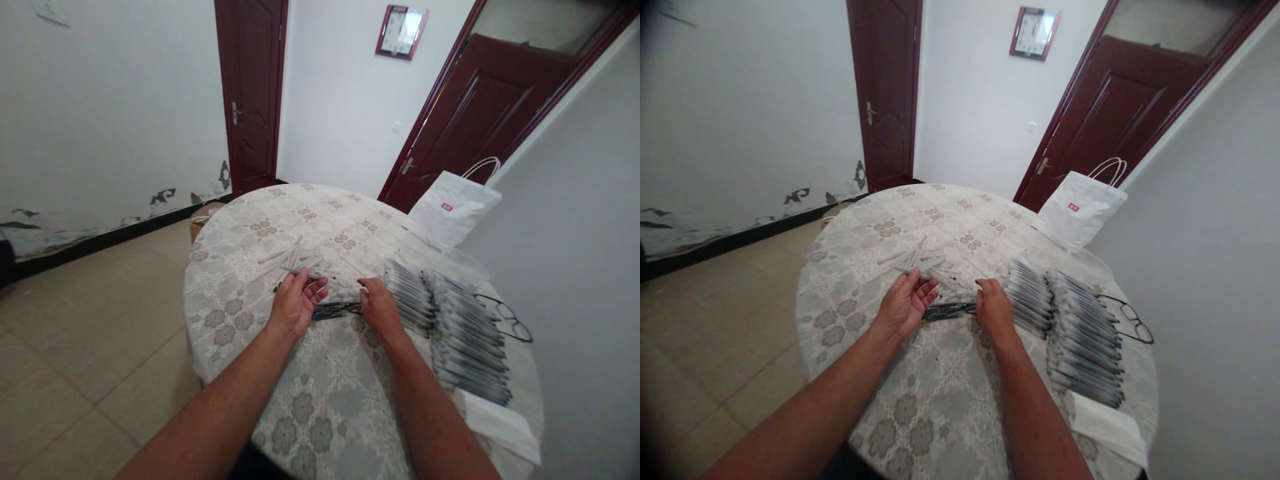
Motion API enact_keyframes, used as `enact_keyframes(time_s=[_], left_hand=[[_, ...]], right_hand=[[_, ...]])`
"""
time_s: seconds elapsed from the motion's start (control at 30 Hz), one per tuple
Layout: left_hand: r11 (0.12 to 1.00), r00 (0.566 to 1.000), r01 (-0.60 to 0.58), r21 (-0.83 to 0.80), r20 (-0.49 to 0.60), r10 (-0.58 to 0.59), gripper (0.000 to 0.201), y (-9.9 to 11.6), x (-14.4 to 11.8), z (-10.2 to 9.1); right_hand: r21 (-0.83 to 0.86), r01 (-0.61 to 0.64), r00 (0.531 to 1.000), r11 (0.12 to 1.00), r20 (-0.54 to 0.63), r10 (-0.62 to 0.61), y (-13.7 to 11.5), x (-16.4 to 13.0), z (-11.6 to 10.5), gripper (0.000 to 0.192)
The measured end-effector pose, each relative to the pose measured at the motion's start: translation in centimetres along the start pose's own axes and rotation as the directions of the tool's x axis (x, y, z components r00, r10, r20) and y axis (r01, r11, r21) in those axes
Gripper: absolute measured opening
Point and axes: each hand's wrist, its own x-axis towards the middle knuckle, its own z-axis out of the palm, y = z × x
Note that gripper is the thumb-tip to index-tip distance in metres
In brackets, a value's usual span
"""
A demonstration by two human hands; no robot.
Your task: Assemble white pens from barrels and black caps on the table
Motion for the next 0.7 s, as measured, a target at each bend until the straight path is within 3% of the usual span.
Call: enact_keyframes(time_s=[0.3, 0.7], left_hand=[[0.999, 1.000, -0.005, 0.046, -0.015, 0.006, 0.030, 0.0, 0.0, 0.2], [0.993, 0.993, -0.090, 0.079, -0.068, 0.096, 0.032, 0.6, 0.1, 0.1]], right_hand=[[-0.023, 0.042, 0.997, 0.999, 0.059, -0.040, -1.0, -1.1, 0.7, 0.032], [0.005, 0.052, 0.998, 0.999, 0.036, -0.053, -1.7, -1.6, 0.5, 0.032]])
